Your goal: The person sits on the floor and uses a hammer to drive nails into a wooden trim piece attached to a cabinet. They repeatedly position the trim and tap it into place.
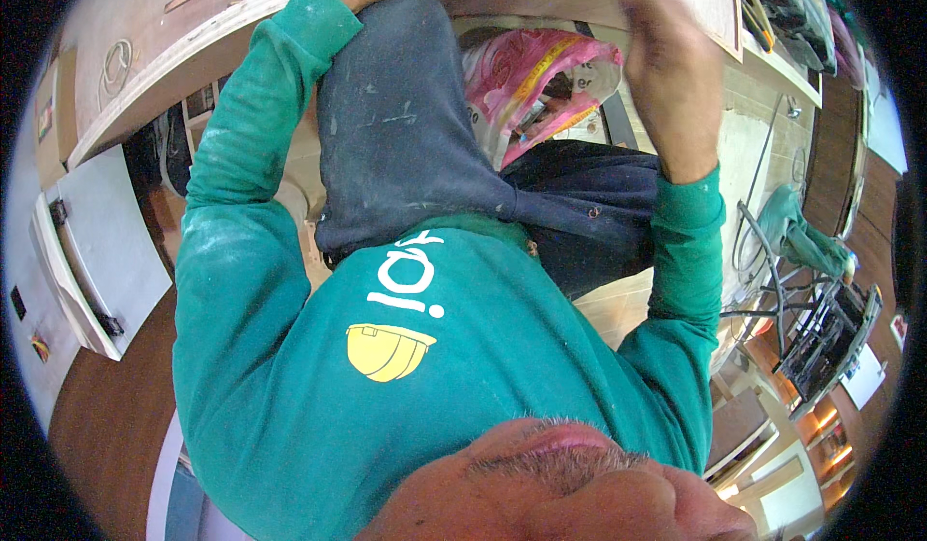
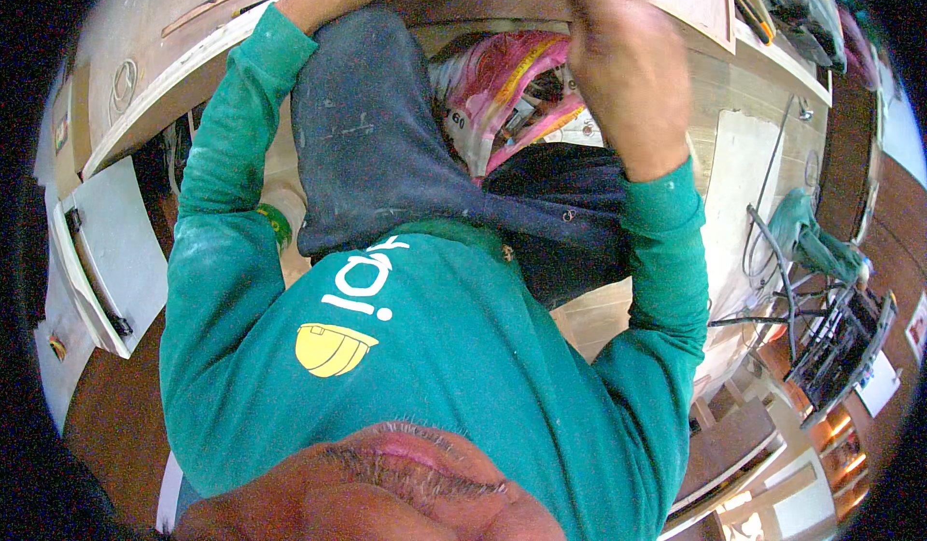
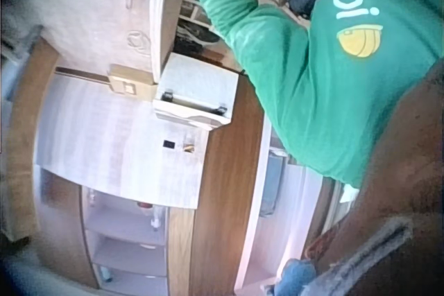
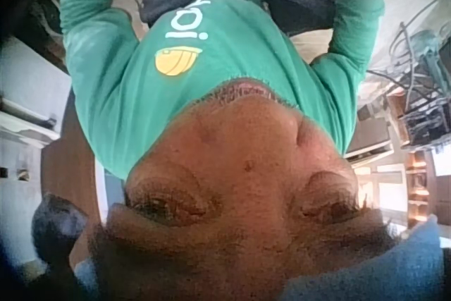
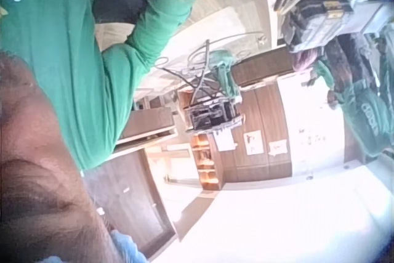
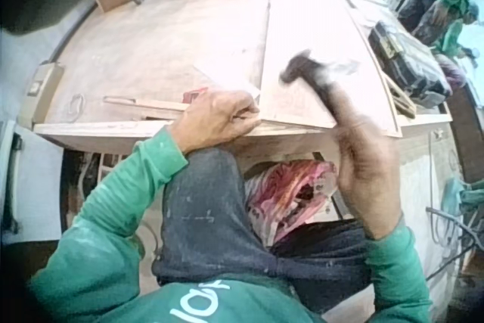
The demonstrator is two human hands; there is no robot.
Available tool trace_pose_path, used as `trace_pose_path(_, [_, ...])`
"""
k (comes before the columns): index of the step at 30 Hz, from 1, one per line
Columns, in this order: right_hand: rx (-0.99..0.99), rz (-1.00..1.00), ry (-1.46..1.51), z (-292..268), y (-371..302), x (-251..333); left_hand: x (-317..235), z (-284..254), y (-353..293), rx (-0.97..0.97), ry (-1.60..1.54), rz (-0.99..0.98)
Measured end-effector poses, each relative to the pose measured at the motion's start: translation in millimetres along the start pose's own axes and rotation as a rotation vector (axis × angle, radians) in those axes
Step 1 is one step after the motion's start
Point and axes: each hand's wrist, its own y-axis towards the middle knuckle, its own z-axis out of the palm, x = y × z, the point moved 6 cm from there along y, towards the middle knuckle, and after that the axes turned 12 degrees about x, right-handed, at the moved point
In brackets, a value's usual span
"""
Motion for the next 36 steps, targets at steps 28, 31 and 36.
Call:
trace_pose_path(28, [0.244, 0.068, -0.293, 15.4, -13.5, -1.0, 4.8, 2.7, -3.0, 0.008, -0.002, 0.002])
trace_pose_path(31, [-0.074, -0.053, -0.141, -9.4, -13.0, 11.9, 3.7, 1.5, -5.2, -0.003, -0.07, 0.001])
trace_pose_path(36, [0.387, 0.198, -0.308, 20.3, -15.7, 4.5, 2.7, 4.1, -3.6, 0.008, -0.036, 0.016])
